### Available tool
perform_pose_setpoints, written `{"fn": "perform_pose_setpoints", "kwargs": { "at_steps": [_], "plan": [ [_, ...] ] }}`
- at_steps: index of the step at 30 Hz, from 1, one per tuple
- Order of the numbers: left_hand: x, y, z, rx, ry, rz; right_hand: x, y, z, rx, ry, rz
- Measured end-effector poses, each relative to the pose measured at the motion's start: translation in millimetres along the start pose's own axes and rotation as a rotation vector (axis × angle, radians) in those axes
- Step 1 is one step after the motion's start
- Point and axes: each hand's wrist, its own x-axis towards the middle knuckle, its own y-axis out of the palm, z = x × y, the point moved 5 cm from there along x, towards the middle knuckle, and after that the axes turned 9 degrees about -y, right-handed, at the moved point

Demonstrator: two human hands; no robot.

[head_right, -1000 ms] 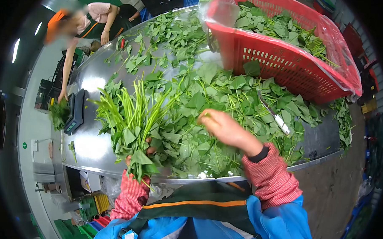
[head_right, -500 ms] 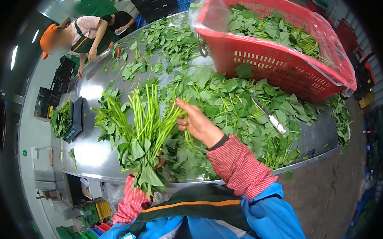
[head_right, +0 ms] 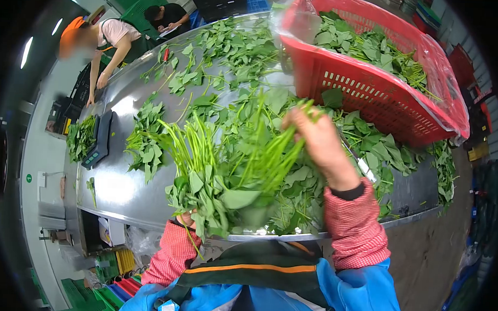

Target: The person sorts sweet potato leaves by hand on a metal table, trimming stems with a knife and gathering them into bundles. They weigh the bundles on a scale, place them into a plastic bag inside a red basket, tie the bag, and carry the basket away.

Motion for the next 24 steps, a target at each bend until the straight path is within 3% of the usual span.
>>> {"fn": "perform_pose_setpoints", "kwargs": {
  "at_steps": [3, 4, 5, 7, 8, 11, 13, 17, 20, 23, 24],
  "plan": [
    [1.4, -13.5, 5.9, 0.033, 0.002, -0.028, 8.1, -28.0, 23.6, 0.42, -0.171, 0.057],
    [1.1, -16.4, 7.1, 0.043, 0.002, -0.033, 13.1, -39.8, 9.9, 0.127, -0.135, 0.054],
    [0.2, -19.7, 8.4, 0.052, -0.001, -0.038, 17.9, -45.8, -15.5, -0.365, -0.134, 0.037],
    [0.4, -24.3, 8.5, 0.083, -0.006, -0.043, 8.7, -34.6, -20.8, -0.542, -0.192, 0.062],
    [0.8, -26.9, 9.1, 0.097, -0.008, -0.043, 7.2, -26.0, -26.5, -0.201, -0.136, 0.118],
    [3.7, -33.2, 12.1, 0.14, -0.026, -0.053, 2.3, 1.4, -31.8, 0.016, 0.215, -0.045],
    [8.8, -35.2, 14.4, 0.179, -0.038, -0.047, 1.2, 23.0, -42.5, -0.026, 0.251, 0.014],
    [21.7, -47.5, 28.9, 0.265, -0.058, -0.047, 7.0, 58.6, -52.3, 0.266, 0.451, 0.191],
    [20.0, -44.2, 30.7, 0.373, -0.157, 0.004, 8.9, 71.0, -71.4, 0.315, 0.467, 0.295],
    [13.0, -22.5, 21.8, 0.512, -0.049, -0.004, 4.4, 68.5, -73.4, 0.327, 0.429, 0.264],
    [9.9, -31.3, 21.0, 0.441, -0.138, -0.057, 3.6, 64.8, -71.5, 0.285, 0.365, 0.231]
  ]
}}
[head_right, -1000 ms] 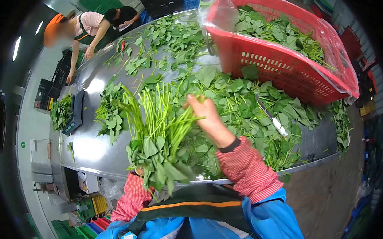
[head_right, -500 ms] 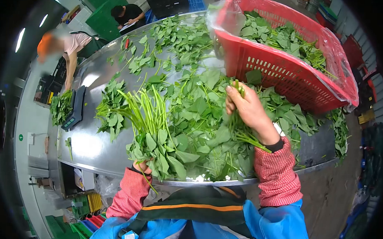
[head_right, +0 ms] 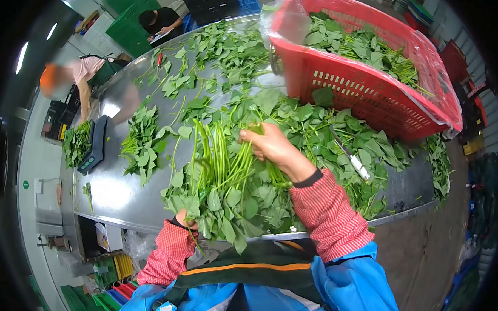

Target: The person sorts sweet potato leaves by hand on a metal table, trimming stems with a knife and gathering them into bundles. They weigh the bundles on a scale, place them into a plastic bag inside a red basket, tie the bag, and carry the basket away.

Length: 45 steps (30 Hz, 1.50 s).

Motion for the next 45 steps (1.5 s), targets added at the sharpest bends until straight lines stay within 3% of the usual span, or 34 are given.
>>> {"fn": "perform_pose_setpoints", "kwargs": {
  "at_steps": [3, 5, 6, 7, 9, 10, 13, 15, 16, 17, 19, 21, 23, 28, 32, 36, 39, 43, 45],
  "plan": [
    [-7.2, 3.4, -9.1, -0.075, 0.054, -0.045, -16.7, -9.6, 28.5, -0.349, -0.273, -0.206],
    [-6.5, 29.2, -27.5, -0.443, 0.094, 0.043, -26.5, -14.3, 49.0, -0.464, -0.409, -0.214],
    [-9.0, 35.0, -35.0, -0.51, 0.103, 0.065, -32.1, -13.2, 60.6, -0.431, -0.438, -0.22],
    [-8.0, 35.5, -39.7, -0.367, 0.147, 0.018, -37.8, -12.8, 72.3, -0.398, -0.466, -0.225],
    [-5.6, 42.6, -51.6, -0.46, 0.249, 0.173, -43.4, -27.5, 84.8, -0.257, -0.382, -0.221],
    [-0.5, 34.8, -49.8, -0.485, 0.197, 0.1, -44.8, -38.2, 88.1, -0.091, -0.403, -0.259],
    [7.3, 16.1, -46.6, -0.491, 0.121, -0.096, -53.2, -75.1, 113.5, 0.022, -0.561, -0.248],
    [-4.5, 23.8, -57.5, -0.401, 0.168, -0.196, -49.8, -81.0, 113.5, -0.595, -0.446, -0.269],
    [-7.7, 32.3, -61.2, -0.416, 0.139, -0.246, -42.8, -83.9, 102.8, -0.857, -0.529, -0.269],
    [-9.7, 34.1, -64.3, -0.35, 0.165, -0.197, -41.4, -72.7, 99.1, -0.791, -0.508, -0.222],
    [-13.5, 36.4, -68.7, -0.228, 0.225, -0.096, -37.9, -48.3, 85.2, -0.266, -0.261, -0.058],
    [-14.7, 48.0, -71.4, -0.178, 0.156, -0.005, -25.2, -39.5, 66.5, -0.114, -0.212, -0.098],
    [-9.4, 65.3, -75.2, -0.115, 0.246, 0.068, -16.4, -30.6, 50.9, -0.119, -0.126, -0.177],
    [0.3, 59.1, -46.0, 0.024, 0.089, 0.21, 5.6, -5.8, 14.5, 0.066, 0.063, 0.039],
    [1.4, 65.5, -44.4, 0.244, 0.189, 0.175, 7.4, 2.8, 12.8, -0.011, 0.014, 0.102],
    [-16.1, 95.9, -62.9, -0.145, 0.092, 0.249, 5.1, -7.6, 9.5, -0.14, -0.084, 0.009],
    [-9.4, 91.2, -55.8, -0.34, -0.102, 0.27, 3.0, -18.9, -1.8, -0.202, -0.285, -0.067],
    [-5.0, 83.2, -47.4, -0.202, -0.023, 0.187, -8.6, -21.7, -12.9, 0.11, -0.208, -0.068],
    [-3.9, 85.0, -44.2, -0.239, -0.074, 0.152, -12.6, -21.7, -14.8, 0.184, -0.21, -0.073]
  ]
}}
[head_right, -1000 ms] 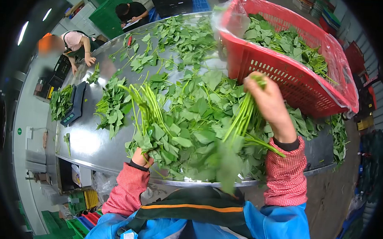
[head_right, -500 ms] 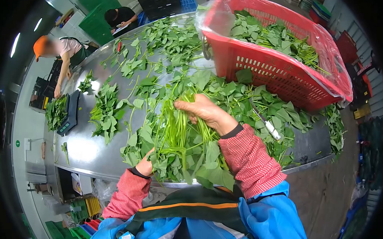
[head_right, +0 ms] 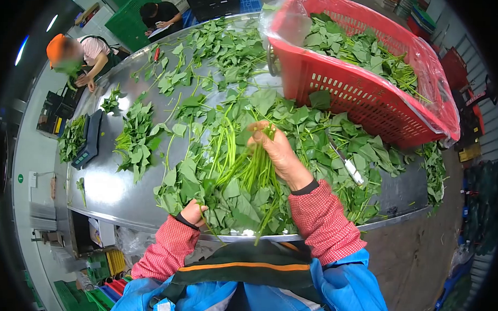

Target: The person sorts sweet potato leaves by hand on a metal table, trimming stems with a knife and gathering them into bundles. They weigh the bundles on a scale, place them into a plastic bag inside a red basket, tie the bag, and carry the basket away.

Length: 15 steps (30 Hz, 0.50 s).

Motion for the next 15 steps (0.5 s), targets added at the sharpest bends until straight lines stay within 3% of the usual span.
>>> {"fn": "perform_pose_setpoints", "kwargs": {
  "at_steps": [3, 6, 9, 12, 13, 15],
  "plan": [
    [6.4, -6.0, 7.9, 0.025, -0.017, -0.162, -4.6, 1.8, 0.4, 0.062, -0.033, 0.014],
    [23.6, -16.3, 20.2, -0.055, -0.009, -0.073, -8.1, -5.6, -8.6, 0.037, -0.098, 0.022],
    [17.6, -7.5, 6.4, 0.666, 0.139, -0.013, 0.5, -11.4, -10.7, -0.32, -0.049, -0.05],
    [1.0, 13.8, -11.1, 0.77, 0.287, -0.178, 5.3, -11.3, -7.9, -0.039, 0.179, 0.015],
    [4.7, 5.9, -8.9, 0.946, 0.302, -0.228, 5.0, -10.5, -10.2, 0.117, 0.253, 0.069],
    [2.7, 13.9, -13.5, 1.182, 0.378, -0.195, 6.1, -2.4, -5.1, 0.135, 0.268, 0.106]
  ]
}}
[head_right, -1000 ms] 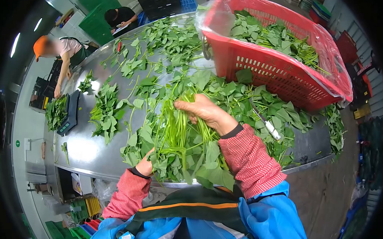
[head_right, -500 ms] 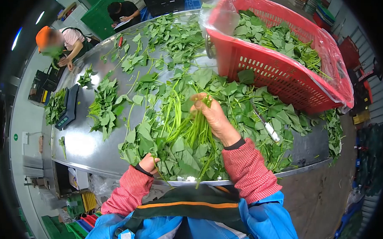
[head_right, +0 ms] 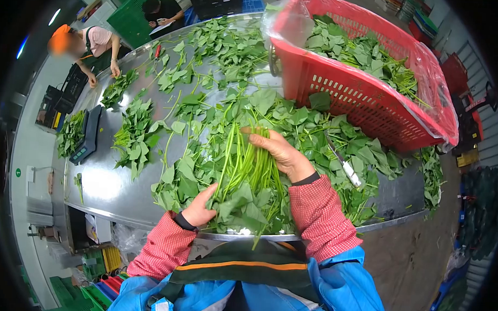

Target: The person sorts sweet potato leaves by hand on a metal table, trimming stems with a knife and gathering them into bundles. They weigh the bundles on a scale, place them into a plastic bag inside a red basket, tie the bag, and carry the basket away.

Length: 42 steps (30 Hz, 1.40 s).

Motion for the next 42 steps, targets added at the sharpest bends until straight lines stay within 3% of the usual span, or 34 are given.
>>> {"fn": "perform_pose_setpoints", "kwargs": {
  "at_steps": [5, 10, 14, 18, 20, 21, 22, 23, 25, 26, 27, 29, 32, 35, 36, 39, 40, 42],
  "plan": [
    [-1.0, -4.6, -26.0, 0.178, 0.101, 0.077, 9.6, 5.0, 1.8, -0.022, 0.038, 0.113],
    [-2.2, -7.9, -19.1, 0.184, 0.082, 0.07, 4.5, 15.4, 16.2, -0.171, -0.083, 0.156],
    [-5.1, -15.4, -33.5, 0.18, 0.198, 0.098, -5.8, 43.8, 40.4, -0.14, -0.054, 0.176],
    [-9.7, -34.3, -51.7, 0.132, 0.223, -0.005, -9.9, 64.0, 73.2, -0.607, -0.211, 0.089],
    [-12.0, -57.9, -59.6, 0.094, 0.23, -0.117, -28.5, 90.8, 118.4, -0.918, -0.465, 0.061],
    [-16.2, -68.7, -49.9, 0.347, 0.181, -0.231, -40.3, 103.4, 144.7, -0.955, -0.551, 0.056],
    [-20.5, -72.3, -42.4, 0.567, -0.068, -0.207, -45.1, 103.0, 165.6, -0.804, -0.627, 0.057],
    [-28.8, -76.2, -35.3, 0.783, -0.321, -0.174, -44.4, 95.9, 186.0, -0.603, -0.573, 0.065],
    [-29.4, -68.6, -24.1, 0.881, -0.319, -0.05, -3.4, 24.6, 179.7, -1.079, -0.634, -0.215],
    [-30.2, -66.2, -20.0, 0.936, -0.316, 0.015, -5.8, 20.2, 169.9, -1.364, -0.698, -0.261],
    [-29.7, -64.5, -25.3, 0.802, -0.214, 0.021, -6.4, 27.3, 171.3, -1.66, -0.769, -0.306],
    [-31.2, -60.6, -41.7, 0.432, 0.056, 0.087, -0.4, 22.5, 172.3, -1.43, -0.72, -0.328],
    [-40.7, -50.5, -80.1, 0.063, 0.165, 0.487, 4.3, 11.0, 186.2, -1.374, -0.663, -0.389],
    [-35.4, -44.8, -92.8, -0.035, 0.303, 0.597, 4.6, 22.7, 192.0, -1.032, -0.691, -0.312],
    [-32.9, -37.9, -90.3, -0.136, 0.127, 0.717, 5.4, 24.6, 192.6, -1.064, -0.716, -0.314],
    [-34.0, -24.8, -97.9, 0.554, 0.233, 0.508, -2.8, 60.1, 197.0, -1.433, -1.04, -0.241],
    [-34.0, -25.1, -102.3, 0.605, 0.248, 0.514, -8.2, 70.9, 197.4, -1.451, -1.031, -0.237],
    [-31.3, -27.4, -109.9, -0.134, 0.202, 0.712, -25.1, 105.7, 190.1, -1.648, -1.179, -0.182]
  ]
}}
